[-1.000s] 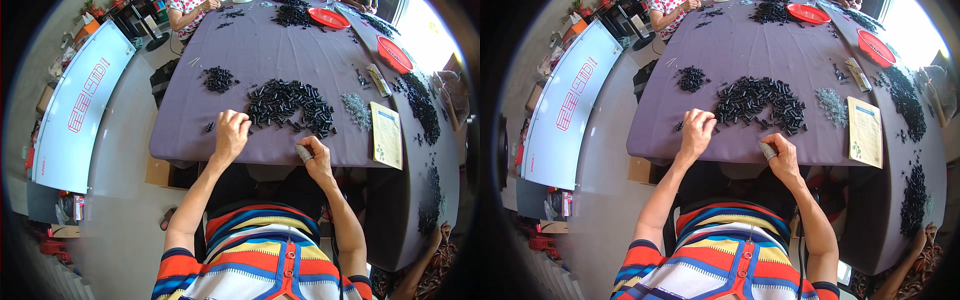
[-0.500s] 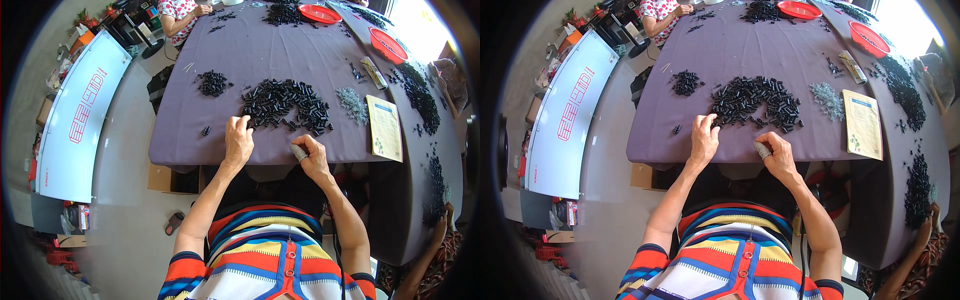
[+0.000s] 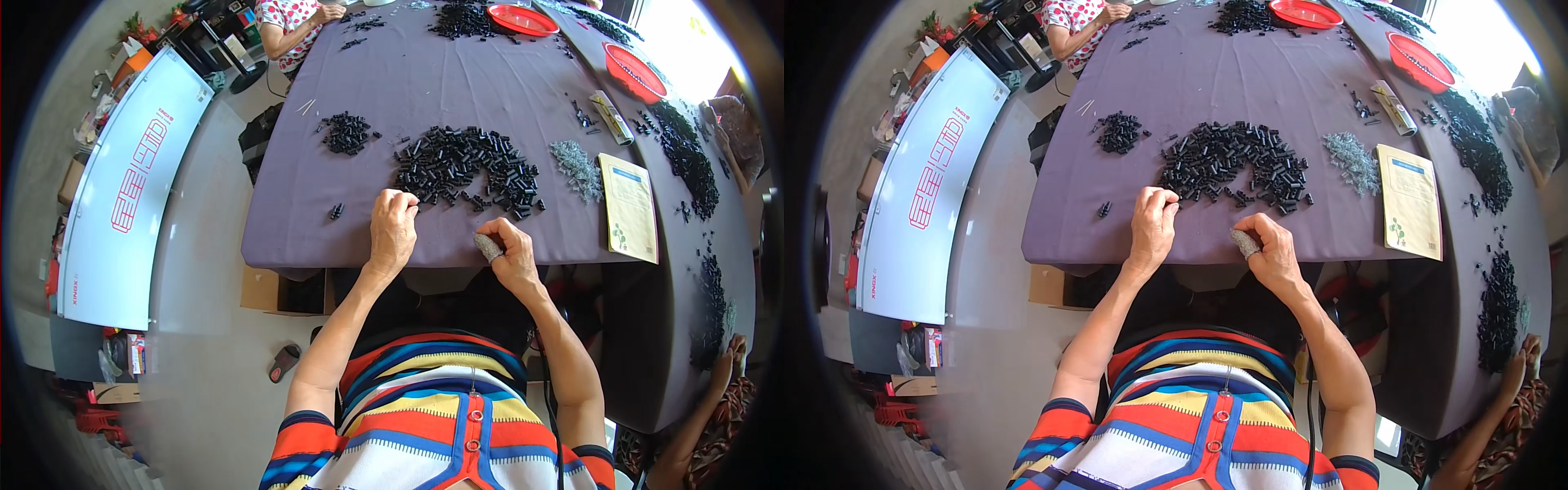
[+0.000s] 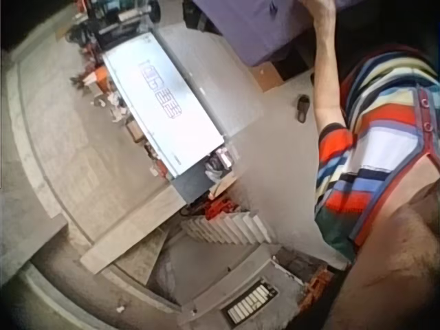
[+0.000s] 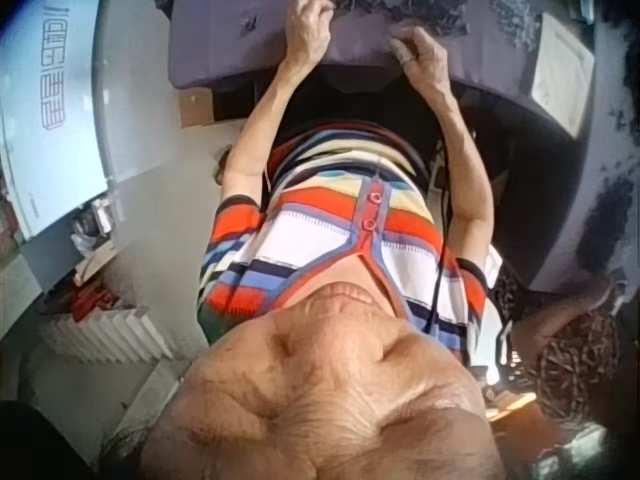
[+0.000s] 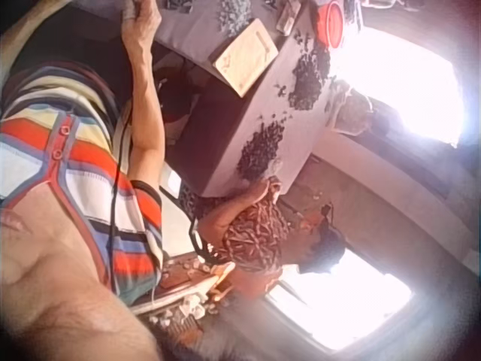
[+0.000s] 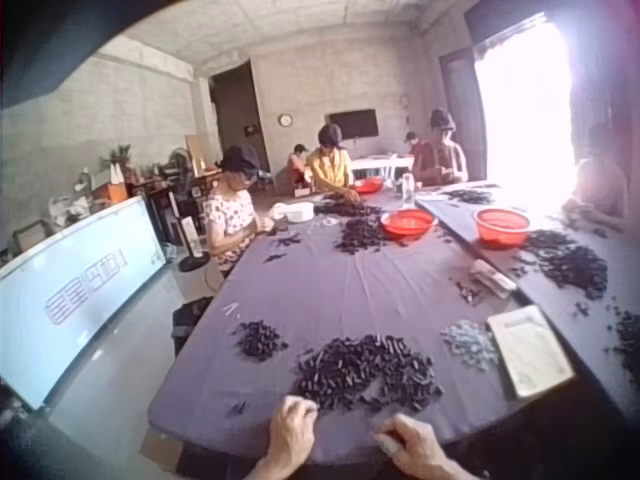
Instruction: Manually assembling small black plastic components at a workshop table.
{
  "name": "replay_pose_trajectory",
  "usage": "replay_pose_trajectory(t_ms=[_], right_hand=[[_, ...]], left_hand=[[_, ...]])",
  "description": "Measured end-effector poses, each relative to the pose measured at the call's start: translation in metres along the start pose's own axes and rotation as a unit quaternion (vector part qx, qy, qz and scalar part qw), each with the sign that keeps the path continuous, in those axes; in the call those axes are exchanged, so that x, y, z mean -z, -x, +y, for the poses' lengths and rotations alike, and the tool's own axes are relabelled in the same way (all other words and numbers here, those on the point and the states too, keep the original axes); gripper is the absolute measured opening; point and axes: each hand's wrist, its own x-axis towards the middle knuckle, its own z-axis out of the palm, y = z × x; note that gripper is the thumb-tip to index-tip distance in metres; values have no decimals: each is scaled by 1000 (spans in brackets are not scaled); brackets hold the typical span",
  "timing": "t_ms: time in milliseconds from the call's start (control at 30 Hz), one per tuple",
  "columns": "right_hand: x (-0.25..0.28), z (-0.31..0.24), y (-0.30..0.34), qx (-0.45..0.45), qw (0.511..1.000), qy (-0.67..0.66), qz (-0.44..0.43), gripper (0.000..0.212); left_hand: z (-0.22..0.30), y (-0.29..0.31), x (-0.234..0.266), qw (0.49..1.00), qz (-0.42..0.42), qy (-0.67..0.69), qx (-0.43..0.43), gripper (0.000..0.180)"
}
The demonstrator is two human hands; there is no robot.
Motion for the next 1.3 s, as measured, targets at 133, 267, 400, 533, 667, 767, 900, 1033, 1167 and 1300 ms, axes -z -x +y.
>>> replay_pose_trajectory(t_ms=[133, 267, 400, 533, 667, 767, 900, 1033, 1167, 1300], right_hand=[[1, -2, 0, -3, 1000, -3, -2, 31], [0, 2, -1, 12, 1000, 3, 1, 30], [0, -1, 0, 4, 1000, -1, 0, 29], [-1, 0, 0, 5, 1000, 0, 0, 28], [0, 2, 0, 10, 1000, 14, -4, 28], [1, -1, -1, 15, 1000, 8, -3, 27], [1, 0, 0, 11, 1000, 13, -6, 26], [0, 0, 0, 14, 1000, 9, 1, 24], [-3, -5, 3, 15, 1000, -10, 3, 25], [-6, -20, 7, 66, 998, -18, 4, 25]], left_hand=[[9, -1, 6, 996, -76, -26, -36, 9], [1, 1, 1, 996, -43, 66, 29, 17], [0, 1, -2, 999, -30, 8, -20, 19], [1, 0, -3, 999, -27, -11, -22, 22], [11, -1, 1, 996, -34, 72, 30, 26], [14, -1, 2, 993, -16, 116, 11, 30], [23, 0, 2, 981, 0, 192, 14, 27], [40, 7, 5, 965, -19, 255, 48, 19], [54, 24, -3, 869, -61, 445, 210, 13], [61, 32, -6, 753, -66, 585, 292, 11]])
